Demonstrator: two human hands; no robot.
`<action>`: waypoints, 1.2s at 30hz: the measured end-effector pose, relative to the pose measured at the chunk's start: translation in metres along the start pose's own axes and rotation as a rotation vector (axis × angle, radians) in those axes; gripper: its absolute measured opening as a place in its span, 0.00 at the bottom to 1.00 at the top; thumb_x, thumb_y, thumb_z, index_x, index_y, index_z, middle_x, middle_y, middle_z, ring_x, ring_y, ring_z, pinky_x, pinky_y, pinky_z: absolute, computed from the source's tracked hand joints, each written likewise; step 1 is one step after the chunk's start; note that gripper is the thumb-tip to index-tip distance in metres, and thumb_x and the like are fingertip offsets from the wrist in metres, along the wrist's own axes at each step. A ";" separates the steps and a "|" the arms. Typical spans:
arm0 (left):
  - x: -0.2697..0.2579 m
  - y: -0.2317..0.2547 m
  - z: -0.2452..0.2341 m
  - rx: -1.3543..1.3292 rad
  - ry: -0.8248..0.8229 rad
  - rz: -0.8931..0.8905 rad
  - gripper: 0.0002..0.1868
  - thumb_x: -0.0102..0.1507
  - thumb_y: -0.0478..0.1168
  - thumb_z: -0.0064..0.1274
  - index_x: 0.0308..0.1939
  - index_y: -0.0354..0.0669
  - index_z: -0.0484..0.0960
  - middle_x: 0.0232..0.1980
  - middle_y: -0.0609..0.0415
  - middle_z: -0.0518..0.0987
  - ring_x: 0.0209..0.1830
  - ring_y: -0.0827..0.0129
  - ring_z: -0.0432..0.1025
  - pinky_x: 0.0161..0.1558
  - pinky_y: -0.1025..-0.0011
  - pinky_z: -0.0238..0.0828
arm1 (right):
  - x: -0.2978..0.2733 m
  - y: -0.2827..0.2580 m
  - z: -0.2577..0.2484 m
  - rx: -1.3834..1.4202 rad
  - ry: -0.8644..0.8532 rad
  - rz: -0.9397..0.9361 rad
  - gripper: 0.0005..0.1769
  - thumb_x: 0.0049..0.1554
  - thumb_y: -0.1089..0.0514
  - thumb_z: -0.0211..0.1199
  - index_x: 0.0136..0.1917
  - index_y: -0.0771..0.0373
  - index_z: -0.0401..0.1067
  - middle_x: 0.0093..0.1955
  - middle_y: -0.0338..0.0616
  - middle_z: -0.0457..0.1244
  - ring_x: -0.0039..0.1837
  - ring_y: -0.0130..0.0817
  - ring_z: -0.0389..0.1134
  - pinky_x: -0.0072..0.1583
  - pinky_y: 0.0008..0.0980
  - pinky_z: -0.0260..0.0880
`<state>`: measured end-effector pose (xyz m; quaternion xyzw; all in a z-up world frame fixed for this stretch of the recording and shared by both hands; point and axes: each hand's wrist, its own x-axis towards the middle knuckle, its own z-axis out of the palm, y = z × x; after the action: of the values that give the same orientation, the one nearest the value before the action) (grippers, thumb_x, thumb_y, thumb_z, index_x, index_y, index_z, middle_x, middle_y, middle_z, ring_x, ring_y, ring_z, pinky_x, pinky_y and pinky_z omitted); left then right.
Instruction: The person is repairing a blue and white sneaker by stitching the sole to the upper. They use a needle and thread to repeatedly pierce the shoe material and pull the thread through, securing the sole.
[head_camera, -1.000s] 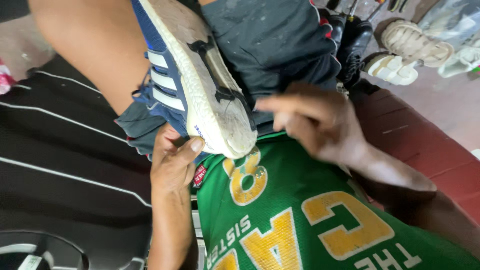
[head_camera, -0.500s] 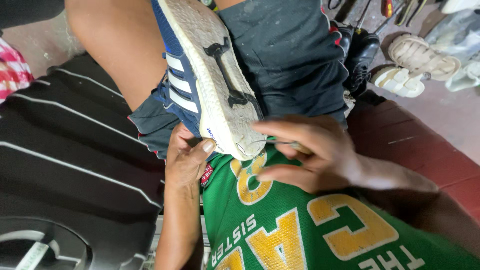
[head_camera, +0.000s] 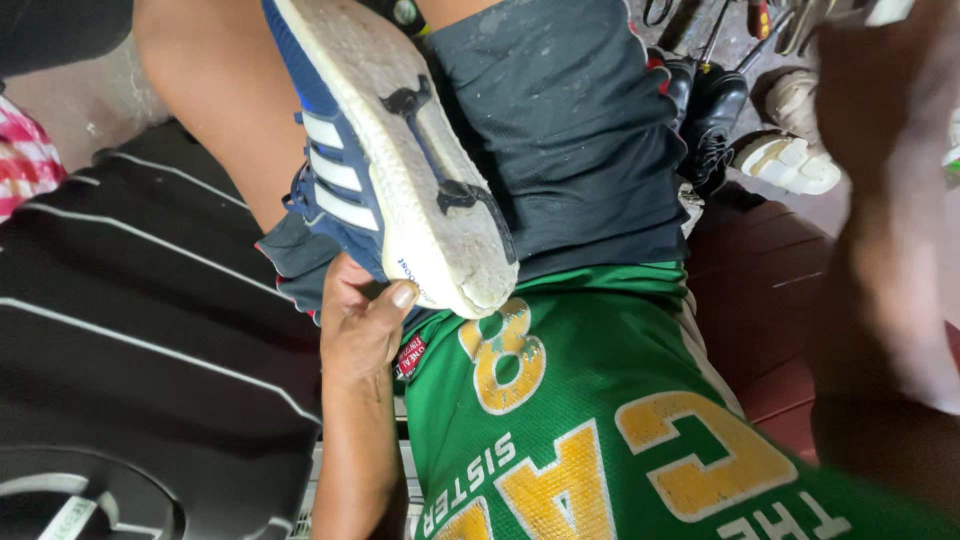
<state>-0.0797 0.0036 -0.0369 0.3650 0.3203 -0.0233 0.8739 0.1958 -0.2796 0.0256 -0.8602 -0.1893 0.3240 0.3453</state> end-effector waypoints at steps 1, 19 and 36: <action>0.000 -0.001 -0.001 -0.004 -0.004 -0.001 0.21 0.60 0.31 0.62 0.57 0.26 0.79 0.55 0.46 0.83 0.54 0.66 0.77 0.63 0.66 0.72 | 0.001 -0.001 0.001 -0.013 0.005 -0.015 0.08 0.65 0.58 0.59 0.52 0.62 0.77 0.42 0.40 0.68 0.38 0.25 0.66 0.41 0.25 0.66; -0.004 -0.006 0.005 -0.015 -0.083 -0.008 0.24 0.60 0.36 0.67 0.57 0.27 0.80 0.54 0.46 0.84 0.54 0.65 0.78 0.63 0.66 0.73 | -0.052 -0.048 0.097 0.453 -0.266 -0.304 0.15 0.63 0.66 0.60 0.63 0.61 0.76 0.52 0.44 0.73 0.48 0.25 0.77 0.49 0.21 0.76; 0.008 0.011 0.027 0.179 0.005 0.053 0.22 0.61 0.34 0.62 0.58 0.30 0.78 0.56 0.50 0.83 0.56 0.69 0.76 0.65 0.68 0.71 | -0.028 -0.058 0.085 0.317 -0.093 -0.323 0.20 0.48 0.57 0.75 0.52 0.66 0.76 0.48 0.47 0.65 0.48 0.33 0.72 0.43 0.23 0.71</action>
<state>-0.0559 -0.0042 -0.0203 0.4502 0.3093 -0.0279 0.8372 0.1110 -0.2146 0.0321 -0.7381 -0.2868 0.3293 0.5143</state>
